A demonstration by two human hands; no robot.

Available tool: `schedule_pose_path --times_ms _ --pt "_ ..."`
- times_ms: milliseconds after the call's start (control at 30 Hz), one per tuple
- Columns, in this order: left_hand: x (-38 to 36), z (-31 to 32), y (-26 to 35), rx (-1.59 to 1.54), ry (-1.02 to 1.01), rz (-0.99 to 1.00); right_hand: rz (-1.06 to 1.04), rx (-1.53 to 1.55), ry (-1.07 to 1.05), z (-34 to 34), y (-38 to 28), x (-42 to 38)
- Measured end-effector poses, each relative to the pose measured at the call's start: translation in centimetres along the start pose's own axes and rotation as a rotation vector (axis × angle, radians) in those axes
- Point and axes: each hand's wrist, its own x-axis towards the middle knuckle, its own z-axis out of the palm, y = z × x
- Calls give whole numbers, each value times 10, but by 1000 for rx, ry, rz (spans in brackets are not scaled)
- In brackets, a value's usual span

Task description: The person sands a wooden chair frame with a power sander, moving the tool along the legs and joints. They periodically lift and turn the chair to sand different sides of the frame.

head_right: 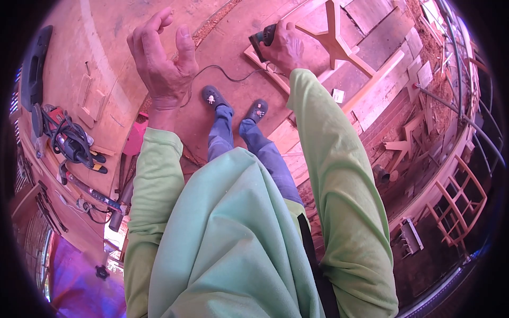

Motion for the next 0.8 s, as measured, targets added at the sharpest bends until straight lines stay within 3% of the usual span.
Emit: schedule_pose_path --times_ms 533,800 --pt "2 -1 4 -11 -15 -61 -59 21 7 10 15 -42" --pt "1 -2 5 -17 -19 -75 -75 20 -6 7 10 -17"
